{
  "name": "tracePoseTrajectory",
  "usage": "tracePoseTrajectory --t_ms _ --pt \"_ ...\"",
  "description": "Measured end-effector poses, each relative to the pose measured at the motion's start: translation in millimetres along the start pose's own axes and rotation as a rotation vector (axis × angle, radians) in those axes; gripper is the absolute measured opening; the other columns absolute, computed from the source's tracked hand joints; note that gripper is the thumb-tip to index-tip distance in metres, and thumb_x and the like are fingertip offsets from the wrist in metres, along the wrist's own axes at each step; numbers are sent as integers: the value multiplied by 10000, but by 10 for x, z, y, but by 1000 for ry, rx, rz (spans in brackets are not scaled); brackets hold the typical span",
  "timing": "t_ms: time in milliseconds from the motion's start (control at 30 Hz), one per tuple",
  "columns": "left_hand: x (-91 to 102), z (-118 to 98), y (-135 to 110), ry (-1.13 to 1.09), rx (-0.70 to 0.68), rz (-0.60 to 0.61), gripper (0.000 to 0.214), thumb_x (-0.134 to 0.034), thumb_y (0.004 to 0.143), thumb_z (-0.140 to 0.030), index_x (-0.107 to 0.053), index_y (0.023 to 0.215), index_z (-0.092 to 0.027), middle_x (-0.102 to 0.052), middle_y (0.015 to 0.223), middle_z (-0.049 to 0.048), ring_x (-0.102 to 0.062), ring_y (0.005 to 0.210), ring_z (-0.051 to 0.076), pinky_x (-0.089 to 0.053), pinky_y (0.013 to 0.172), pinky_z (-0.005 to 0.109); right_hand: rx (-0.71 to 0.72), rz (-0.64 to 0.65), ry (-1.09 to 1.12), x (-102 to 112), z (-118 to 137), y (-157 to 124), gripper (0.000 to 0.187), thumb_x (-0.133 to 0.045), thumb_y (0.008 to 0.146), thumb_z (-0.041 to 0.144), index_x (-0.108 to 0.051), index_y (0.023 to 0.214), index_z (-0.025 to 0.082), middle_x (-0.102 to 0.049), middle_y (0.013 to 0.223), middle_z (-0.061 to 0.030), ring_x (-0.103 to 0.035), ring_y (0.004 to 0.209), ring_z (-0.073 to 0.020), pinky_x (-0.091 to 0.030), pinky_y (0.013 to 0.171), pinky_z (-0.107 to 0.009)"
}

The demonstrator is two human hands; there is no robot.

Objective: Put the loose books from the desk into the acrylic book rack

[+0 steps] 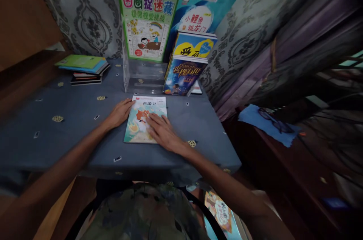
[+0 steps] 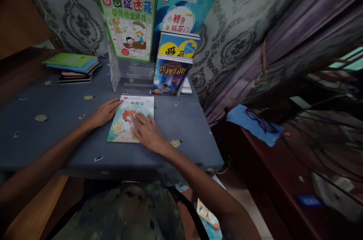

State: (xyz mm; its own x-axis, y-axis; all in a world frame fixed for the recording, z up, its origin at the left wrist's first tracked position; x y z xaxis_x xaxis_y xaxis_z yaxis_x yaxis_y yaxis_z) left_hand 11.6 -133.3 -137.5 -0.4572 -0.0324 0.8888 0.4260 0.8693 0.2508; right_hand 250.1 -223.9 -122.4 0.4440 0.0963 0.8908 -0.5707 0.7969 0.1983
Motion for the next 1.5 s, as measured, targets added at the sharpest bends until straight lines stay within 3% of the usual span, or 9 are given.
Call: tracePoseTrajectory --t_ms 267,433,533,767,933,1233,1500 --pt "-29 13 1 17 -1 -26 498 -321 994 -359 -563 1382 -162 -575 1439 146 -522 1345 281 -377 1168 508 -307 -89 -9 125 -701 439 475 -480 1005 327 -501 1451 163 -405 1585 -171 -325 1502 -278 -255 1201 -583" --pt "0 20 51 9 -21 -40 476 -334 984 -373 -600 1332 -187 -595 1413 124 -532 1333 272 -396 1157 501 -279 -179 38 131 -918 546 408 -487 977 249 -583 1371 200 -511 1520 -130 -410 1457 -254 -287 1196 -555" --pt "27 -7 134 20 -24 -23 464 -352 973 -366 -618 1299 -169 -589 1418 132 -530 1334 280 -382 1170 509 -255 -246 109 109 -1013 525 399 -487 946 197 -622 1322 183 -562 1474 -125 -479 1409 -236 -351 1181 -482" --pt "-41 -85 307 82 -60 -61 427 -373 952 -300 -621 1265 -149 -618 1367 150 -557 1286 293 -426 1128 518 -328 -389 194 139 -1075 489 433 -429 900 123 -659 1257 205 -708 1261 -79 -654 1172 -228 -489 1059 -418" --pt "-130 -235 472 103 -153 -40 396 -388 936 -232 -648 1229 -170 -635 1335 136 -581 1235 276 -438 1113 500 -358 -437 239 155 -1086 487 458 -439 890 119 -646 1282 235 -730 1239 -45 -648 1180 -232 -480 1068 -431" --pt "-390 -651 878 92 -308 21 460 -401 876 -89 -649 1255 -171 -649 1277 123 -572 1169 258 -468 1027 458 -421 -464 344 166 -1116 507 539 -419 906 106 -463 1441 147 -755 1176 -98 -678 1163 -221 -476 1073 -409" --pt "-446 -809 1025 127 -336 70 456 -405 886 -83 -666 1246 -182 -636 1157 122 -548 1047 251 -466 947 416 -402 -475 358 147 -1134 502 568 -423 889 108 -432 1456 155 -743 1203 -106 -675 1163 -225 -476 1077 -430"
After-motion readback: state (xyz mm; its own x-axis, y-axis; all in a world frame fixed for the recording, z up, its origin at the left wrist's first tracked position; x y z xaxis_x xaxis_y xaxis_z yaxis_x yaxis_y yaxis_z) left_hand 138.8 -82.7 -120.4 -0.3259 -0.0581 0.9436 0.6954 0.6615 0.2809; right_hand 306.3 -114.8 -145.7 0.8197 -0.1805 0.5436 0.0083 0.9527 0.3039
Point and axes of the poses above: each hand's wrist, its own y-axis towards the middle knuckle, its own x-axis out of the back of the hand, z = x × y, the point moved 2 cm from there along y, towards the middle knuckle
